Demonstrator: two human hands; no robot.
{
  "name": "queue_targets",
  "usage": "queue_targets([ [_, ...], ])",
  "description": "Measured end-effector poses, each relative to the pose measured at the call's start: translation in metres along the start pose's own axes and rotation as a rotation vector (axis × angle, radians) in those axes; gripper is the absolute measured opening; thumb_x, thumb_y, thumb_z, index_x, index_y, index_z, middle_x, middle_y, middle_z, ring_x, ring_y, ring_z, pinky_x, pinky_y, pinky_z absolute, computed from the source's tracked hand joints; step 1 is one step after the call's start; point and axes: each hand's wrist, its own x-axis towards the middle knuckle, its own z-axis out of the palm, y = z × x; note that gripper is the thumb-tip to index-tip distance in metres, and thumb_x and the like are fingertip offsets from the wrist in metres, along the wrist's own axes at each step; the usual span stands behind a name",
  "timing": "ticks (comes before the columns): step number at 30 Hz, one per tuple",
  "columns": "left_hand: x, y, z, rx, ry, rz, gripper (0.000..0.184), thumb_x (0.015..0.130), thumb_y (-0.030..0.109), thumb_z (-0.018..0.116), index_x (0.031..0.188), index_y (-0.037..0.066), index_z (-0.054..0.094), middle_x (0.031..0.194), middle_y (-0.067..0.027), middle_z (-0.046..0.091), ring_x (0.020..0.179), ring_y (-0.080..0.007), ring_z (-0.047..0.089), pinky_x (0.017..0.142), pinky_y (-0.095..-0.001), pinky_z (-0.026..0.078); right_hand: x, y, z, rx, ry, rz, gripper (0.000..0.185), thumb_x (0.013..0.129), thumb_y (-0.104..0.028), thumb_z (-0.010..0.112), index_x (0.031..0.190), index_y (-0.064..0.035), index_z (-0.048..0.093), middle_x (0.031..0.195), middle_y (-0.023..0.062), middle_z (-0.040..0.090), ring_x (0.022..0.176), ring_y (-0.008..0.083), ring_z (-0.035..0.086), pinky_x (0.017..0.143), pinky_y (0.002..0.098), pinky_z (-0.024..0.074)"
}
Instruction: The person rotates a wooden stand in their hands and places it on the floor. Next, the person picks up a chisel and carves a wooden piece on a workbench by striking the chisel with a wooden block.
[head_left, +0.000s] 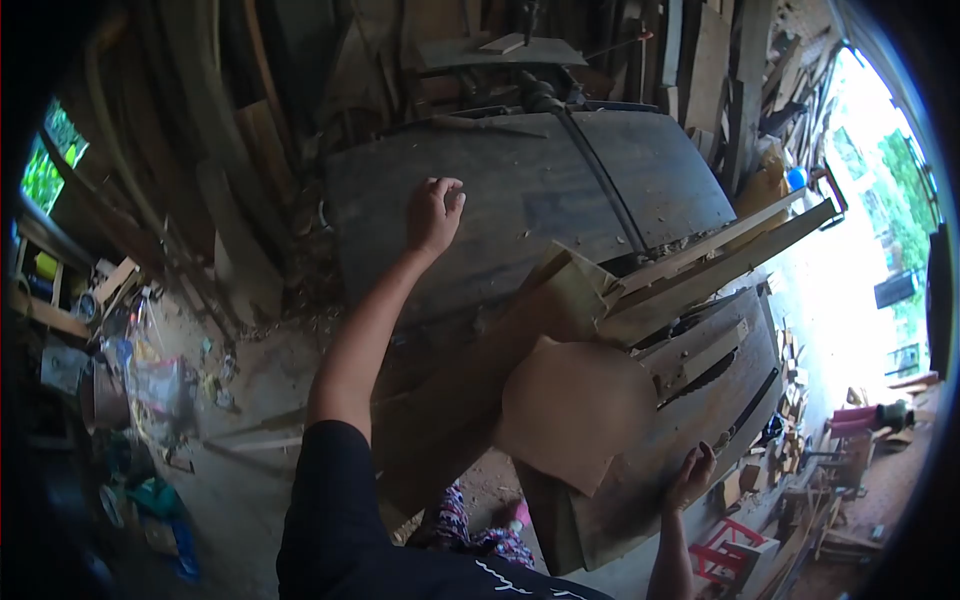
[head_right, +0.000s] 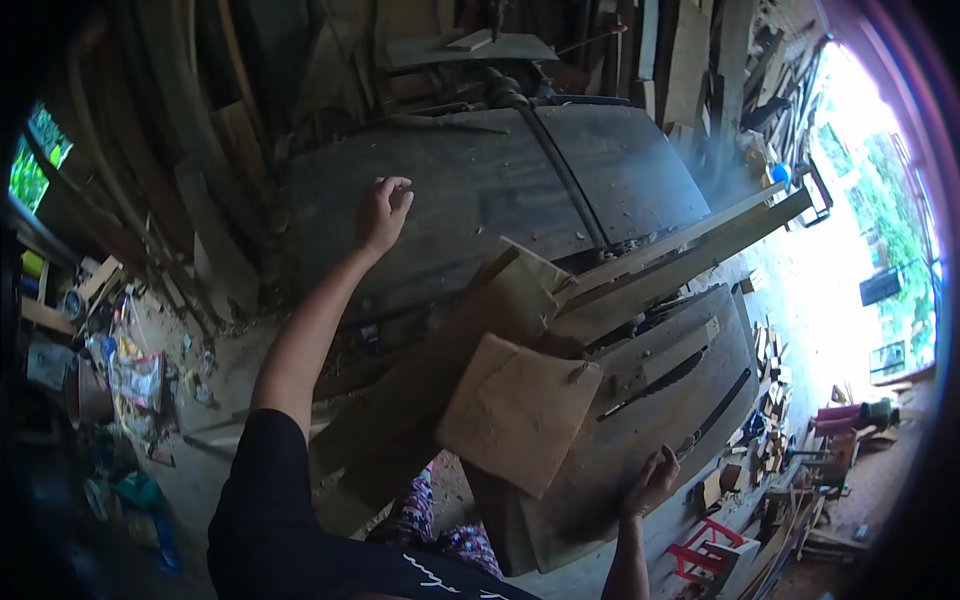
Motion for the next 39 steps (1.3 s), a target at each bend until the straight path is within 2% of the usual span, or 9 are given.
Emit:
queue_targets([
  [1,0.014,-0.004,0.012,-0.011,-0.010,0.013,0.024,0.085,0.023,0.065,0.104,0.010,0.060,0.096,-0.0076,0.061,0.098,-0.0244,0.058,0.085,-0.0374,0.046,0.001,0.002,0.001,-0.005,0.014,0.014,0.026,0.094,-0.020,0.054,0.112,-0.0015,0.057,0.101,0.0100,0.055,0.090,0.0200,0.052,0.082,0.0315,0.0421],
  [4,0.061,-0.012,0.049,0.309,-0.198,-0.120,0.054,0.087,0.034,0.061,0.133,0.013,0.043,0.135,-0.0109,0.043,0.127,-0.0316,0.039,0.099,-0.0557,0.035,0.001,-0.002,0.004,-0.059,0.015,0.055,0.026,0.094,-0.020,0.053,0.111,-0.0013,0.057,0.099,0.0104,0.055,0.088,0.0211,0.053,0.080,0.0314,0.0424],
  [5,0.078,-0.014,0.059,0.365,-0.225,-0.106,0.060,0.087,0.035,0.060,0.138,0.012,0.038,0.142,-0.0114,0.038,0.132,-0.0331,0.034,0.102,-0.0547,0.033,0.002,-0.012,0.004,-0.074,0.003,0.039,0.026,0.094,-0.020,0.053,0.111,-0.0015,0.057,0.096,0.0104,0.054,0.085,0.0214,0.053,0.078,0.0316,0.0423],
  [8,0.116,-0.023,0.086,0.444,-0.230,-0.015,0.068,0.086,0.035,0.061,0.142,0.009,0.033,0.149,-0.0115,0.030,0.138,-0.0361,0.024,0.108,-0.0562,0.027,0.004,-0.025,0.000,-0.155,0.000,0.038,0.026,0.093,-0.020,0.053,0.110,-0.0020,0.058,0.090,0.0101,0.052,0.079,0.0216,0.052,0.073,0.0323,0.0417],
  [13,0.148,-0.042,0.117,0.698,-0.366,-0.170,0.067,0.091,0.045,0.049,0.149,0.024,0.021,0.155,-0.0034,0.021,0.143,-0.0314,0.013,0.109,-0.0652,0.010,0.008,-0.031,0.002,-0.211,-0.034,0.008,0.025,0.091,-0.018,0.054,0.110,-0.0035,0.058,0.080,0.0100,0.047,0.068,0.0220,0.048,0.066,0.0342,0.0402],
  [20,0.150,-0.005,0.103,0.900,-0.439,-0.153,0.041,0.089,0.042,0.056,0.123,0.019,0.053,0.136,-0.0076,0.043,0.124,-0.0285,0.040,0.098,-0.0588,0.030,0.010,-0.027,0.000,-0.216,-0.069,0.010,0.025,0.091,-0.017,0.052,0.109,-0.0008,0.058,0.089,0.0154,0.056,0.077,0.0285,0.053,0.070,0.0368,0.0417],
  [28,0.104,-0.019,0.100,0.747,-0.343,-0.012,0.029,0.090,0.032,0.057,0.110,0.011,0.054,0.115,-0.0110,0.059,0.116,-0.0302,0.051,0.094,-0.0547,0.035,0.008,-0.013,0.002,-0.086,-0.045,0.022,0.026,0.093,-0.020,0.053,0.111,-0.0020,0.059,0.091,0.0112,0.056,0.076,0.0213,0.052,0.071,0.0327,0.0427],
  [33,0.054,-0.013,0.063,0.608,-0.389,-0.026,0.031,0.089,0.030,0.060,0.104,0.004,0.053,0.108,-0.0199,0.058,0.106,-0.0350,0.055,0.085,-0.0461,0.048,0.008,-0.023,0.003,-0.066,0.013,-0.048,0.025,0.095,-0.020,0.053,0.113,-0.0026,0.059,0.088,0.0047,0.049,0.075,0.0136,0.049,0.070,0.0268,0.0417],
  [39,-0.017,-0.016,-0.015,0.377,-0.339,-0.022,0.029,0.087,0.025,0.062,0.099,0.001,0.050,0.099,-0.0236,0.057,0.095,-0.0405,0.056,0.080,-0.0475,0.046,0.006,-0.016,-0.002,-0.083,-0.038,0.005,0.029,0.095,-0.023,0.052,0.113,-0.0003,0.059,0.102,0.0100,0.057,0.092,0.0196,0.056,0.083,0.0303,0.0436],
])
